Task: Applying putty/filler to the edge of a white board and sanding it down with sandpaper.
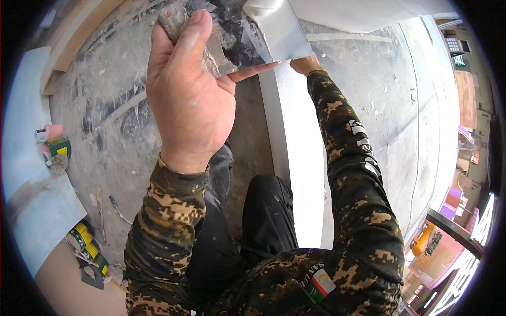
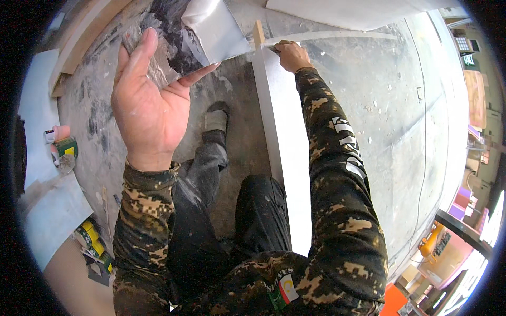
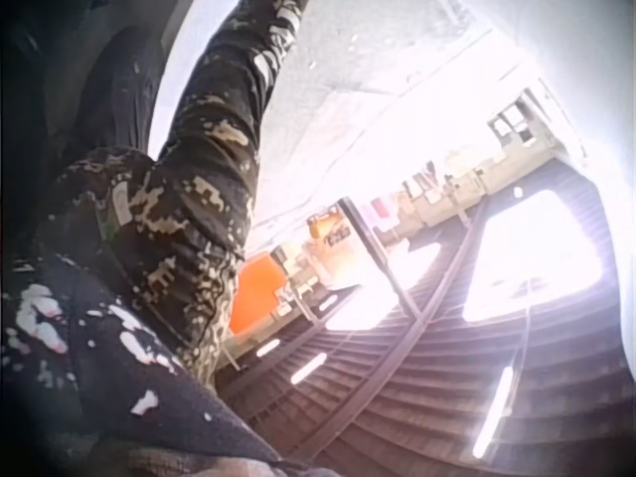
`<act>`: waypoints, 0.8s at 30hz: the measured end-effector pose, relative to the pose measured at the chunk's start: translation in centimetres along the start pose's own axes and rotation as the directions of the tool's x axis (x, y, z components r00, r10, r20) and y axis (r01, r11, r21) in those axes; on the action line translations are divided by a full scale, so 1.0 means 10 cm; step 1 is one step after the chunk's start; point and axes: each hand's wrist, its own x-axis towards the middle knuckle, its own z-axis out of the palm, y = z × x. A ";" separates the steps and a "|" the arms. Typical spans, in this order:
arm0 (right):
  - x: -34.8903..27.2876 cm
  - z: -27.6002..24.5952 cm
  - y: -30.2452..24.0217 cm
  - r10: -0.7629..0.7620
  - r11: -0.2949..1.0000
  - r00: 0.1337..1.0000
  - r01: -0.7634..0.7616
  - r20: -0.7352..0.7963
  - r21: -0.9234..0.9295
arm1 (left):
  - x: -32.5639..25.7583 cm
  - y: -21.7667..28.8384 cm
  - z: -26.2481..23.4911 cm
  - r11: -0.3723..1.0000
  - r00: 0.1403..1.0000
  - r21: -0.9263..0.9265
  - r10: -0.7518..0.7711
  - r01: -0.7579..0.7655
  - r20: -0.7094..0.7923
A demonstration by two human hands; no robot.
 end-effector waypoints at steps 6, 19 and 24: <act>0.03 -0.23 -0.21 0.027 0.998 0.975 -0.037 0.223 0.044 | -0.01 0.04 -0.05 0.994 0.998 0.101 0.039 -0.043 0.042; 0.00 -0.21 -0.17 -0.008 0.999 0.998 0.005 0.057 0.052 | 0.02 0.02 0.01 0.999 0.996 -0.051 0.022 -0.017 0.091; -0.01 -0.15 -0.17 -0.034 0.998 0.999 0.033 0.005 0.046 | 0.00 0.03 0.01 0.999 0.995 -0.032 0.020 -0.017 0.096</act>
